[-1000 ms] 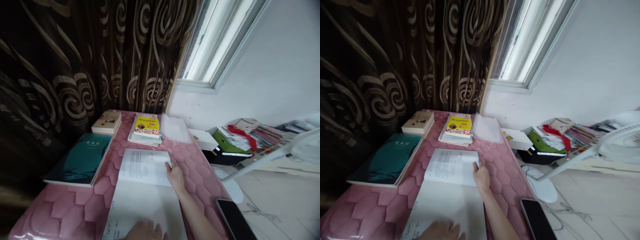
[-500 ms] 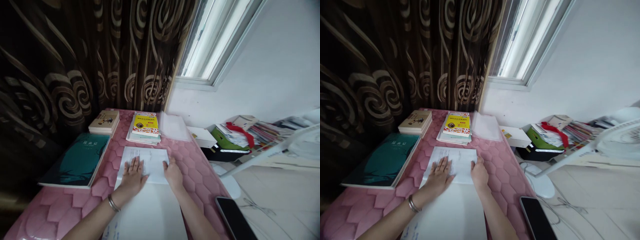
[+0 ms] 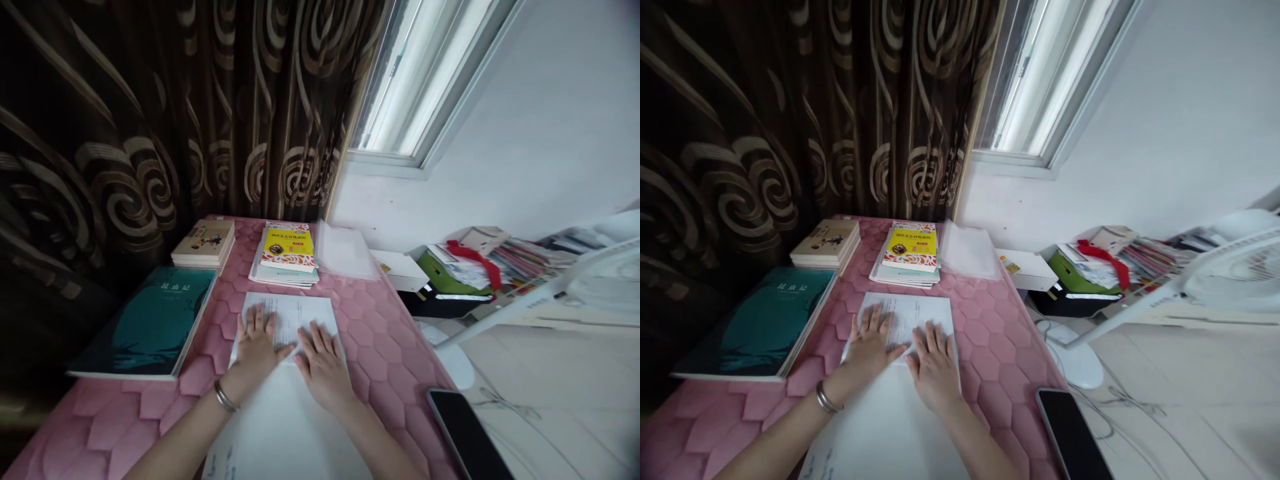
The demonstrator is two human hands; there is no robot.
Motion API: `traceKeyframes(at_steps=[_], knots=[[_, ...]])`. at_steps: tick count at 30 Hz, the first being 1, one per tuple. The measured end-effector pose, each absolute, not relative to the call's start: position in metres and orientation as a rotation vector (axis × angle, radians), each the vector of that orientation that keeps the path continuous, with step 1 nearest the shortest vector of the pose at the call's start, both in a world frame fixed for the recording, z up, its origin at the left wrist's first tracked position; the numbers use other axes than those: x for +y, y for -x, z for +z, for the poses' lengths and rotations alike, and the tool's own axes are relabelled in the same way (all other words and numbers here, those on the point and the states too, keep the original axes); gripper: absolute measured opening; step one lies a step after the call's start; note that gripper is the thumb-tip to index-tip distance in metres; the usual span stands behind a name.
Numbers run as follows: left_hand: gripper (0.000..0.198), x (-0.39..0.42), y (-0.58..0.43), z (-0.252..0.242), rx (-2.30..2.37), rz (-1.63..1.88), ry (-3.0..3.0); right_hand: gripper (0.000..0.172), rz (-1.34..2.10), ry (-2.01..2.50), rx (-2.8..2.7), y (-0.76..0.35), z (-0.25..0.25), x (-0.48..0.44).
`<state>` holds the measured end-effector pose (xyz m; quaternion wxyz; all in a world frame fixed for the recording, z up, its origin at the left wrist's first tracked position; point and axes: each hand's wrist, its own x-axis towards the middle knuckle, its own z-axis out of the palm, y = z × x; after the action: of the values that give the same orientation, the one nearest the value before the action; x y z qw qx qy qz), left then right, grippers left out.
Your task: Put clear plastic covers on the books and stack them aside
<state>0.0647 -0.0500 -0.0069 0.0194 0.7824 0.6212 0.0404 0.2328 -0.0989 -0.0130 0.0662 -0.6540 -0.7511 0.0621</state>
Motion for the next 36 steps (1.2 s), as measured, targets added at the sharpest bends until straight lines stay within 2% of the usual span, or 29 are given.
traceKeyframes(at_steps=[4, 10, 14, 21, 30, 36], knots=[[0.091, -0.047, -0.058, 0.001, 1.938, 0.005, -2.347, 0.059, 0.257, 2.012, -2.273, -0.235, -0.006, -0.096], [0.074, -0.040, -0.070, -0.003, 2.046, 0.037, -2.341, 0.057, 0.271, 1.994, -2.280, -0.236, -0.008, -0.094], [0.068, -0.013, -0.081, -0.004, 1.767, 0.112, -2.522, 0.057, 0.245, 1.985, -2.267, -0.236, -0.013, -0.094], [0.074, 0.014, -0.083, -0.006, 1.810, 0.137, -2.438, 0.057, 0.340, 2.013, -2.228, -0.234, -0.009, -0.093], [0.065, 0.016, -0.077, -0.015, 1.808, 0.022, -2.497, 0.065, 0.475, 1.749, -2.264, -0.184, 0.008, -0.017], [0.062, 0.016, -0.076, -0.016, 1.840, 0.135, -2.460, 0.070, 0.374, 1.992, -2.174, -0.205, -0.005, -0.009]])
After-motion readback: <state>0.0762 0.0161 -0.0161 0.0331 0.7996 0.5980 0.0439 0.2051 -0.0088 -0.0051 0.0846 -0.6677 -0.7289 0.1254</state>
